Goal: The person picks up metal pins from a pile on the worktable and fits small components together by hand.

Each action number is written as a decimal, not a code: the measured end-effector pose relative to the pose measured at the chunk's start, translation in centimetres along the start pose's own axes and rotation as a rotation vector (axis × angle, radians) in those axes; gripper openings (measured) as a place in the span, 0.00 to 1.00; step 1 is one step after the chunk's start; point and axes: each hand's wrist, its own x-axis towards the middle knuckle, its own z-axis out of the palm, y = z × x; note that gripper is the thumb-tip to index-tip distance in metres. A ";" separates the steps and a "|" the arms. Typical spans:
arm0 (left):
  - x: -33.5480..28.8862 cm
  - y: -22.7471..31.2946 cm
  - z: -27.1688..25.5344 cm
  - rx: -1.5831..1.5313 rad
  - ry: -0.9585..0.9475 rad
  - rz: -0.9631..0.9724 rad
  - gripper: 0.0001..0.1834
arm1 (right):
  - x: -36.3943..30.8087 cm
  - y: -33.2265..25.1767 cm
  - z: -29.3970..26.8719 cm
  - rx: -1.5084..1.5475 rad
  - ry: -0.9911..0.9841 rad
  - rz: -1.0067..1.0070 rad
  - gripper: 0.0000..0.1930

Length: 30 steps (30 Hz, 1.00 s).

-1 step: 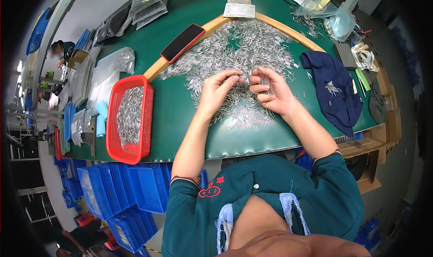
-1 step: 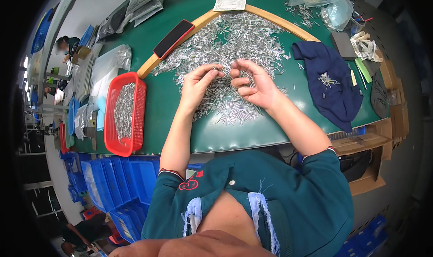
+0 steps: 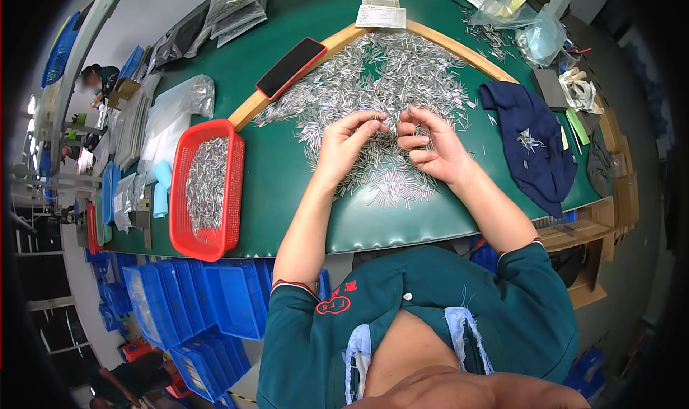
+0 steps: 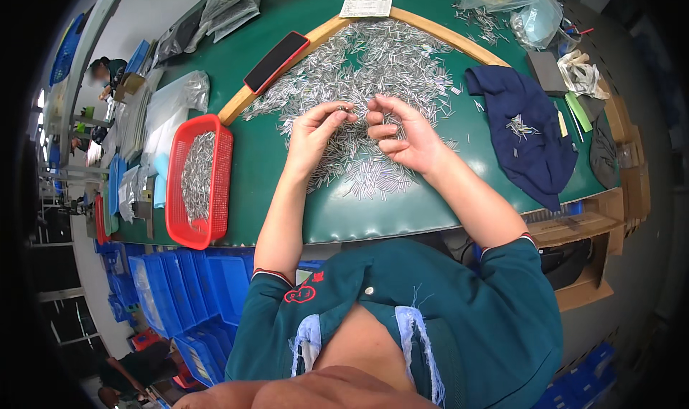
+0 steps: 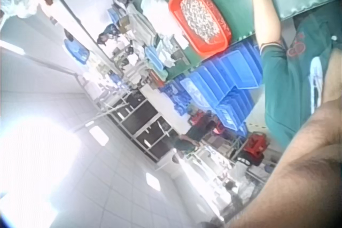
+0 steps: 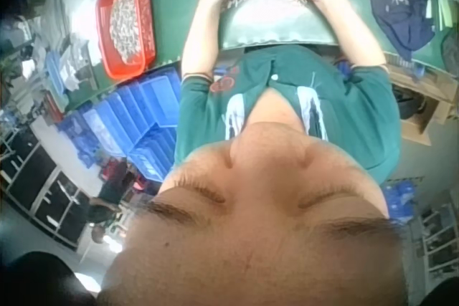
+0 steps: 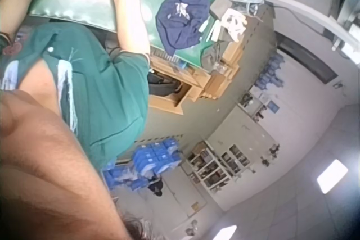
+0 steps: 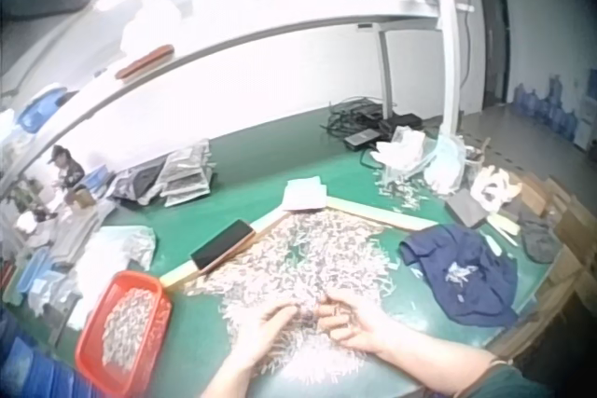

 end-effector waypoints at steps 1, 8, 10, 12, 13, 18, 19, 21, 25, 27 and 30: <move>0.0 0.0 0.0 -0.059 -0.002 0.011 0.09 | 0.1 0.1 -0.1 -0.080 0.017 -0.027 0.07; 0.0 -0.2 -0.2 -0.122 -0.027 0.077 0.08 | -0.2 0.8 0.9 -0.476 0.112 -0.122 0.09; 0.1 -0.4 -0.2 -0.092 -0.013 0.093 0.08 | -0.2 0.9 0.8 -0.481 0.112 -0.139 0.09; 0.0 -0.4 -0.1 -0.062 0.003 0.110 0.07 | -0.2 1.0 0.9 -0.486 0.111 -0.154 0.09; 0.0 -0.3 0.0 0.008 0.025 0.151 0.07 | -0.2 1.0 0.9 -0.531 0.118 -0.176 0.09; 0.0 -0.2 0.2 0.329 0.109 0.298 0.08 | 0.0 1.9 1.0 -0.740 0.191 -0.306 0.10; 0.0 -0.1 0.3 0.623 0.161 0.459 0.07 | 0.1 2.4 1.3 -0.907 0.233 -0.443 0.10; -0.1 -0.1 0.5 0.917 0.211 0.620 0.07 | 0.4 2.5 0.8 -1.072 0.275 -0.582 0.10; -0.3 -0.4 1.2 1.060 0.203 0.702 0.09 | 1.2 2.0 -1.1 -1.189 0.263 -0.664 0.10; -0.4 -0.5 1.2 1.058 0.160 0.673 0.11 | 1.0 1.9 -0.5 -1.154 0.247 -0.667 0.10; -0.4 -0.4 1.2 1.095 0.096 0.636 0.13 | 0.3 1.2 0.5 -1.015 0.338 -0.456 0.10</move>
